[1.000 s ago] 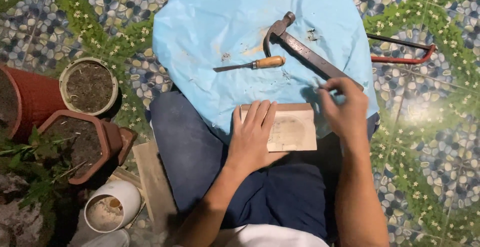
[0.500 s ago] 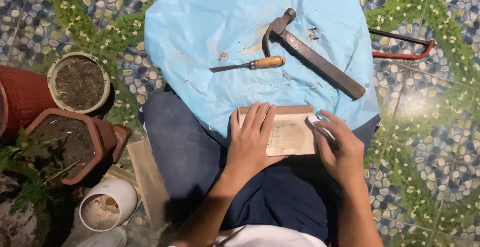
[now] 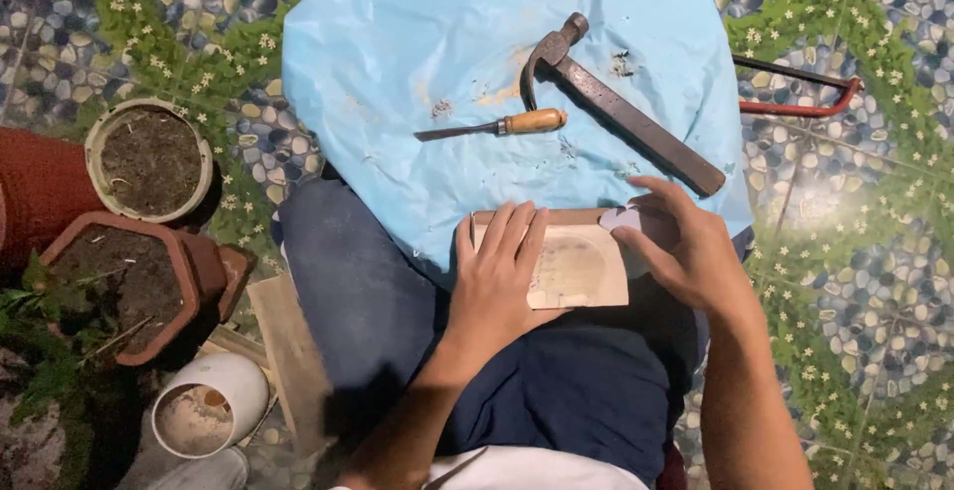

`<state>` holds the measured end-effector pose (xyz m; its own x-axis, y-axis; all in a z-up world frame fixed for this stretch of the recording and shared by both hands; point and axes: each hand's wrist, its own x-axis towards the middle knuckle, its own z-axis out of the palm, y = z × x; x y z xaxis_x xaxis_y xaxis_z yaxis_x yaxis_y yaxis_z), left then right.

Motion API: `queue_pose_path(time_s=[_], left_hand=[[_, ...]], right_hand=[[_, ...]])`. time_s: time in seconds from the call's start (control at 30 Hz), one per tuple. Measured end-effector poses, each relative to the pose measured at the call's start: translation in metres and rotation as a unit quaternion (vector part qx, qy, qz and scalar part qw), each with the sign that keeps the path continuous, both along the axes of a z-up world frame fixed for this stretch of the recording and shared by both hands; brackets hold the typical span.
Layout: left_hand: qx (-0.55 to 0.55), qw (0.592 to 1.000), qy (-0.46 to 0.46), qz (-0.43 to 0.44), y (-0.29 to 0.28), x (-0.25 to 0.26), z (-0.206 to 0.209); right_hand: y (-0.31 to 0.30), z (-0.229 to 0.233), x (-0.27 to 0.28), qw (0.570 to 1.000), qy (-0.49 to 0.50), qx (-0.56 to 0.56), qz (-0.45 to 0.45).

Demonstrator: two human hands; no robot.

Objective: The person sits on the floor and hand-sands a small wooden block with sandpaper.

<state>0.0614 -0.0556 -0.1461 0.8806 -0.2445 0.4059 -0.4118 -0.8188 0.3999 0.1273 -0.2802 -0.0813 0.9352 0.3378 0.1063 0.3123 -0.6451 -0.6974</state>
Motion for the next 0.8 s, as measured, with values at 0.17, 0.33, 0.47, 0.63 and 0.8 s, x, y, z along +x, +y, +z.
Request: queue_pose_path(time_s=[0.17,0.33,0.47,0.63,0.8], left_hand=[[0.008,1.0,0.003,0.003,0.001,0.0,0.001],[-0.004,1.0,0.015,-0.006,0.001,0.0,0.001],[0.009,1.0,0.019,0.002,0.001,-0.001,0.002],[-0.008,1.0,0.024,-0.003,-0.001,0.001,0.0],[-0.012,1.0,0.02,0.003,-0.001,0.001,-0.005]], right_hand=[[-0.007,0.007,0.013,0.998,0.024,-0.018,0.057],[-0.001,0.004,0.018,0.996,0.038,-0.002,0.083],[-0.002,0.011,0.014,0.994,0.058,-0.001,0.09],[0.005,0.002,-0.004,0.999,0.037,-0.004,0.033],[0.008,-0.021,-0.032,0.993,0.013,-0.039,-0.115]])
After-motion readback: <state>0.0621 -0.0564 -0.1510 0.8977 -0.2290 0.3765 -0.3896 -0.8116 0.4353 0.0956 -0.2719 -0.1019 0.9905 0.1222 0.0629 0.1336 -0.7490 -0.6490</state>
